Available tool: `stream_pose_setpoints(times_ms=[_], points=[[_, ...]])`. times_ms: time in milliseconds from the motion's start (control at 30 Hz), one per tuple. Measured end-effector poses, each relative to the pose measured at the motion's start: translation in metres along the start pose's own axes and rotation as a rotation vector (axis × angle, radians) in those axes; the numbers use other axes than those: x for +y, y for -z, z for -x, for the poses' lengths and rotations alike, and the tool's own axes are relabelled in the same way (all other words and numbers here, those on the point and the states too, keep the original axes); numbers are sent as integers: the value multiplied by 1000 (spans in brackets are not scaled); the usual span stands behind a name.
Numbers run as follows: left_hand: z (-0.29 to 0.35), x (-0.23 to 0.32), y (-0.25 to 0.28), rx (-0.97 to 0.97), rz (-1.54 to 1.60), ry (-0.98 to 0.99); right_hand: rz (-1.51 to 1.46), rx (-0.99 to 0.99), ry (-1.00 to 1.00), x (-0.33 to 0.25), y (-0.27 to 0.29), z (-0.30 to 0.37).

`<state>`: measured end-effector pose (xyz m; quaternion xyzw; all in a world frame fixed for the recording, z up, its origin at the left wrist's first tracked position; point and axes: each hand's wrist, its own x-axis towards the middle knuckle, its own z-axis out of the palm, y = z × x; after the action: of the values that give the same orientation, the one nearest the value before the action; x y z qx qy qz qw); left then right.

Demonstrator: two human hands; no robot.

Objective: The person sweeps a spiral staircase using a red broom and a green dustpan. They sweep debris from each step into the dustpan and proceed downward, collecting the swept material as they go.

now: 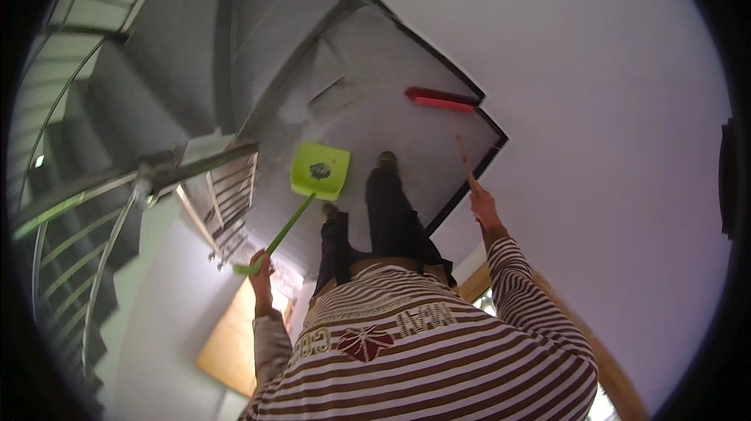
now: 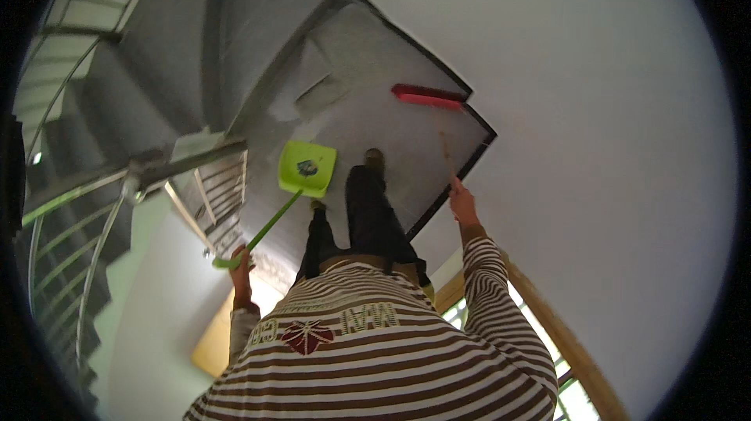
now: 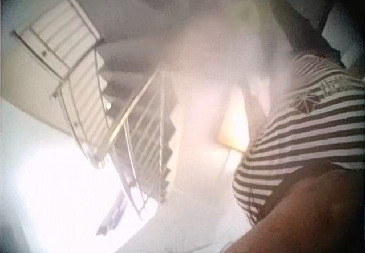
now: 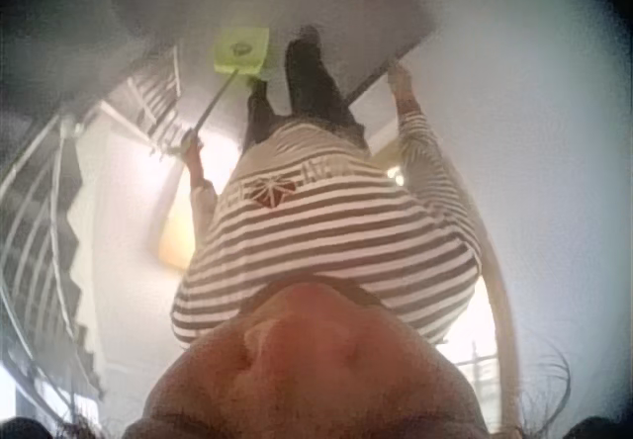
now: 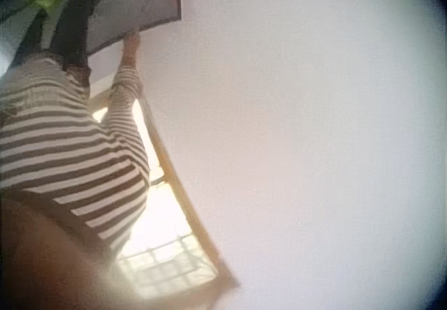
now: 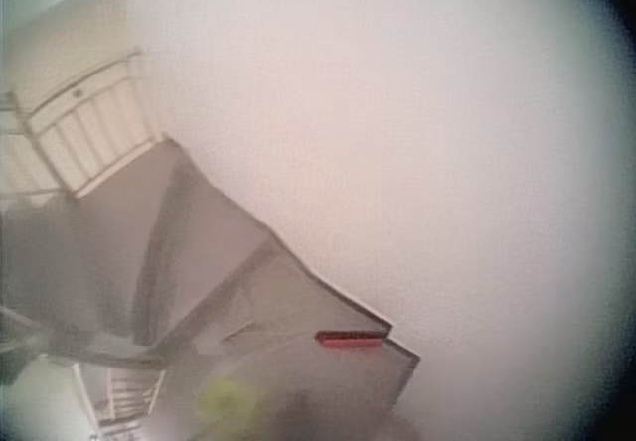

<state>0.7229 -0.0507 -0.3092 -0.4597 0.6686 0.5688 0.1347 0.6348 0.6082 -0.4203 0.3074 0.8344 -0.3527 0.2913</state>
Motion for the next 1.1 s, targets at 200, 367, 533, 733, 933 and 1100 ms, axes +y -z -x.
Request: stream_pose_setpoints(times_ms=[200, 367, 533, 733, 933, 1100], points=[[-31, -18, -1, -171, -126, -308, -71, 102, -174, 6, -104, 42], [-47, -11, 1, -333, -196, -471, -225, 229, -173, 36, -217, 127], [-50, -29, 15, -446, -136, -521, -206, 207, -169, 7, -228, 195], [-50, -21, 23, -481, -117, -520, 14, 365, 124, -27, -191, 89], [-59, -25, 30, -517, -184, -555, -126, 325, 67, -60, -145, -27], [-50, -12, 15, -505, -204, -476, -433, 386, -52, -7, -184, 17]])
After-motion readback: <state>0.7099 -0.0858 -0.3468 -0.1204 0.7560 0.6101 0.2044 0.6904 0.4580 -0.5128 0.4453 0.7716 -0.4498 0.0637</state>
